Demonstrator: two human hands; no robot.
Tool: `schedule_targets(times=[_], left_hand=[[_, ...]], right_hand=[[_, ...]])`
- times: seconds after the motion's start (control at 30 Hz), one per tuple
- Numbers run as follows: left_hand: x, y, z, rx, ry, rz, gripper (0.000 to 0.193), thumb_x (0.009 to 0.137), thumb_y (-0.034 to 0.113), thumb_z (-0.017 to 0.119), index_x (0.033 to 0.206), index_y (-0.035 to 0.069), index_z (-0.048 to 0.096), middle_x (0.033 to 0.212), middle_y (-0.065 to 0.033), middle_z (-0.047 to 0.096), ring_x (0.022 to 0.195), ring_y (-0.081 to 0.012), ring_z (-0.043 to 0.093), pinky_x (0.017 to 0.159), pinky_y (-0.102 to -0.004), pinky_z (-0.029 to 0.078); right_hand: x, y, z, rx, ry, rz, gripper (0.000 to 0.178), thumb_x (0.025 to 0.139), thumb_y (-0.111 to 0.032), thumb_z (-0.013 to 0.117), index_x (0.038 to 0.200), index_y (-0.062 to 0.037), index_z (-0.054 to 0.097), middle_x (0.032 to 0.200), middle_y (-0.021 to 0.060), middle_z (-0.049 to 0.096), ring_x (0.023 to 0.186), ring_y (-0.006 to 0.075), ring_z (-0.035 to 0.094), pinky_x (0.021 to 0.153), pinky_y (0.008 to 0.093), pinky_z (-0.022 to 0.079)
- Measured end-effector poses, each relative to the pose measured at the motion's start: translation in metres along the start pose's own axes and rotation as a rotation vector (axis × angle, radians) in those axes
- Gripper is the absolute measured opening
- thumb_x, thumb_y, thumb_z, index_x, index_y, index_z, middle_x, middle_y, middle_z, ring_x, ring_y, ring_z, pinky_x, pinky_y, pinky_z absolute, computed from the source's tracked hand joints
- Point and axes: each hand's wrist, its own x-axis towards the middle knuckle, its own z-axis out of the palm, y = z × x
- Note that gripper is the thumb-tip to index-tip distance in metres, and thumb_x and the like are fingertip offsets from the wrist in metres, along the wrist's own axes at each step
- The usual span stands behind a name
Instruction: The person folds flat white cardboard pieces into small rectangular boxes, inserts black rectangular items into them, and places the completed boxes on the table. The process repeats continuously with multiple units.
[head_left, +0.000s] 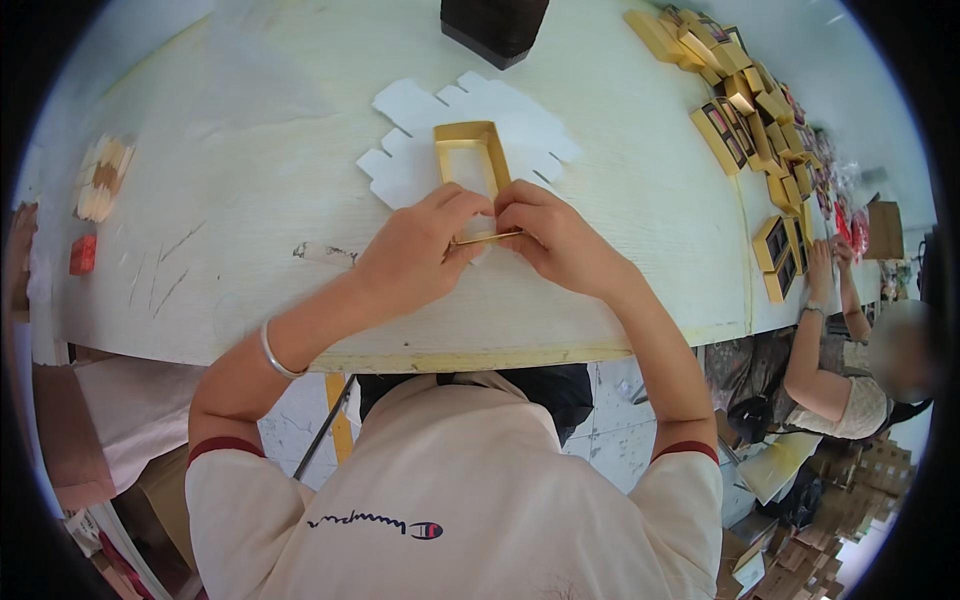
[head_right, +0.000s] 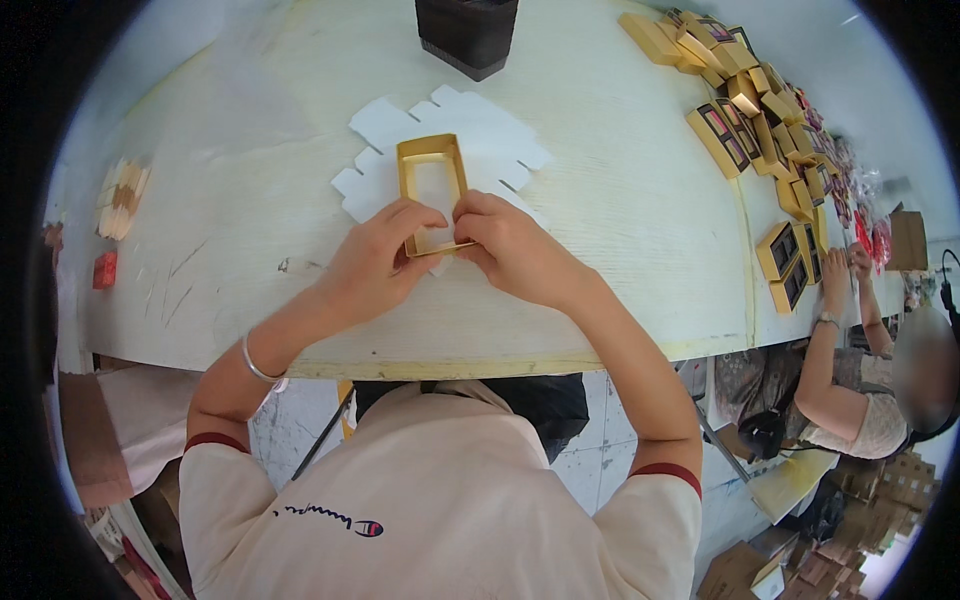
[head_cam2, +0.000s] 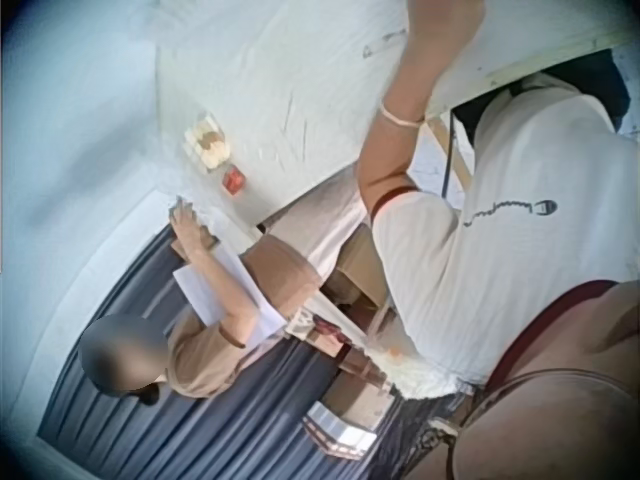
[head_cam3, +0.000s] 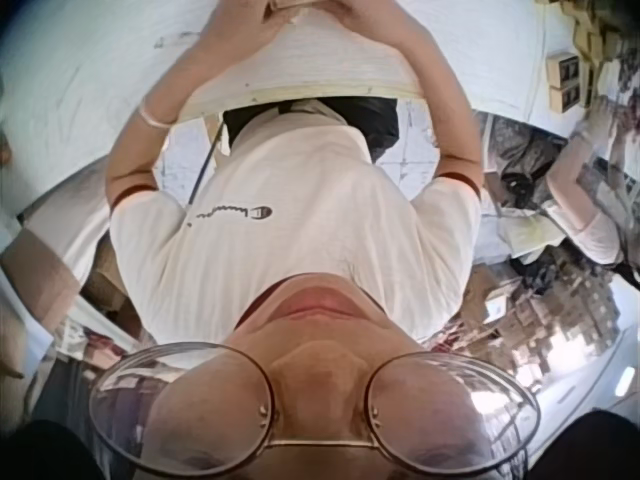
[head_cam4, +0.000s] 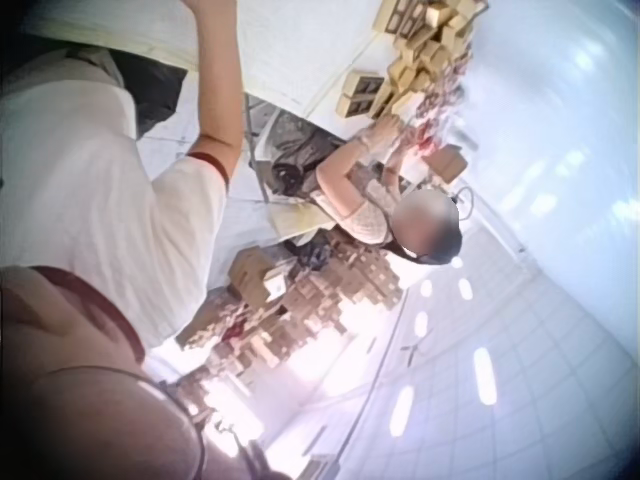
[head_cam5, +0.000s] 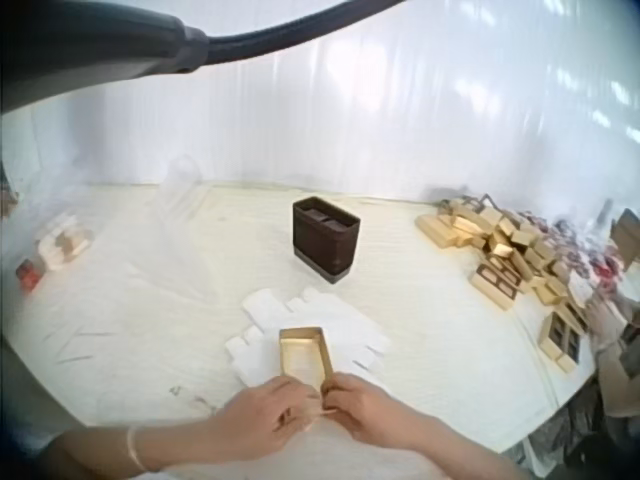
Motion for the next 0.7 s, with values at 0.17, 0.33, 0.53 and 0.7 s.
schedule_targets(times=[0.17,0.33,0.53,0.7], left_hand=[[0.01,0.017,-0.051,0.367,-0.078,0.069,0.083,0.062,0.01,0.081,0.135,0.014,0.042,0.141,-0.0103,0.038,0.107,-0.0281,0.055,0.089,-0.0352,0.048],[0.037,-0.014,-0.064,0.575,-0.078,0.279,0.094,0.053,0.015,0.086,0.137,0.016,0.043,0.145,-0.0115,0.033,0.132,-0.0316,0.033,0.111,-0.0396,0.031],[0.047,-0.015,-0.046,0.635,-0.065,0.205,0.086,0.051,0.027,0.089,0.127,0.011,0.052,0.128,-0.0092,0.045,0.116,-0.0278,0.046,0.097,-0.0382,0.042],[0.041,-0.002,-0.026,0.655,0.082,0.0,0.078,0.052,0.036,0.088,0.116,0.007,0.056,0.112,-0.0074,0.047,0.104,-0.025,0.049,0.088,-0.0378,0.046]], right_hand=[[-0.016,-0.014,-0.014,-0.077,0.279,0.03,0.065,0.073,-0.014,0.076,0.129,-0.0038,0.045,0.118,0.0184,0.053,0.103,0.0329,0.055,0.082,0.0393,0.047],[-0.022,-0.023,0.013,-0.367,0.285,0.014,0.099,0.065,-0.037,0.082,0.142,-0.0025,0.031,0.114,0.0149,0.055,0.102,0.0298,0.054,0.084,0.0402,0.042],[-0.013,-0.026,0.031,-0.329,0.329,0.158,0.093,0.068,-0.022,0.08,0.143,-0.0021,0.029,0.11,0.0145,0.054,0.101,0.03,0.052,0.085,0.0384,0.04],[-0.01,-0.011,0.009,-0.18,0.301,0.098,0.086,0.072,-0.011,0.077,0.143,-0.0027,0.029,0.116,0.0168,0.051,0.105,0.0334,0.05,0.092,0.0418,0.039]])
